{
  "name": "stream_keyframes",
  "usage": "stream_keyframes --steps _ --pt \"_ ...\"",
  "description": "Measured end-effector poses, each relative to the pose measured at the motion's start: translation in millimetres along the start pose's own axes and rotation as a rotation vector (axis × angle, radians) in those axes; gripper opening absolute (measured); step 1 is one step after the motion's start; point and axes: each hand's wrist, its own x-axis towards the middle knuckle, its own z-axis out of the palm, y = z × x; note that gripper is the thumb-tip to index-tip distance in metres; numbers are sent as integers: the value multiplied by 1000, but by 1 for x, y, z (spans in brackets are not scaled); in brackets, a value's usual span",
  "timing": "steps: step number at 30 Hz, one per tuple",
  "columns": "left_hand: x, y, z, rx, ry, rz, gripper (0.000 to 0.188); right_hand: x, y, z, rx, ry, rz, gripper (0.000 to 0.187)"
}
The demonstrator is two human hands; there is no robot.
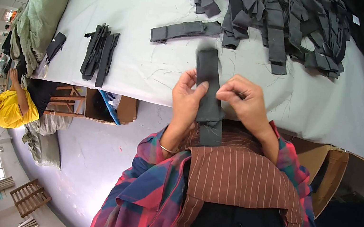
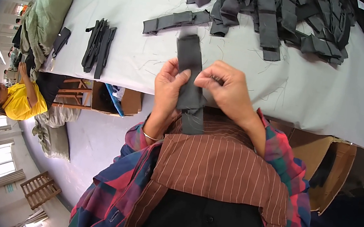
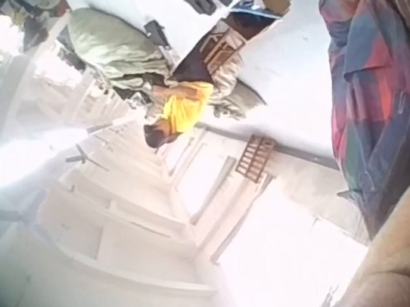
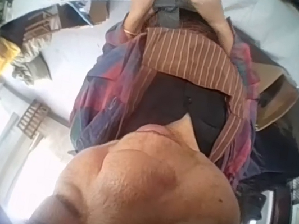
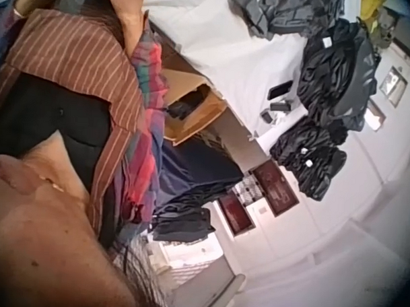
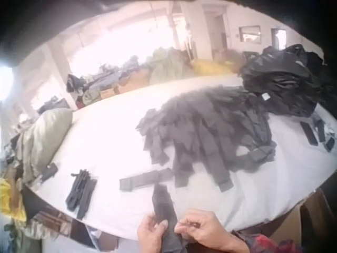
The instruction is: Inspecting black fabric straps and trimming loose threads with a small tool.
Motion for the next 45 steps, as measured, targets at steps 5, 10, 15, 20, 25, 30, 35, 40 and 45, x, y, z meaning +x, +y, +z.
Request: stream_keyframes --steps 5,10,15,20,25,30,35,40,45 --pt "6 17 9 78 -135 309 23 -6 6 5 77 96 19 9" --pt "11 18 -1 67 -56 313 23 6 -6 -20 380 185 111 14" --pt "8 23 0 542 -92 614 30 11 -20 -3 345 -7 91 21" --pt "9 25 0 545 -61 673 28 2 -19 -4 181 -88 166 13" --pt "8 27 0 541 -45 709 27 2 -21 7 374 51 40 16" --pt "8 32 0 616 -50 735 30 5 -23 -1 324 -104 101 19" --pt "4 28 6 343 -41 571 28 -1 -22 -1 154 -140 -36 14" --pt "9 23 -10 301 -67 515 23 -10 -41 0 -160 -133 -224 23" --pt "-5 54 -3 198 -172 174 25 -8 -35 -2 -540 -78 -476 20"
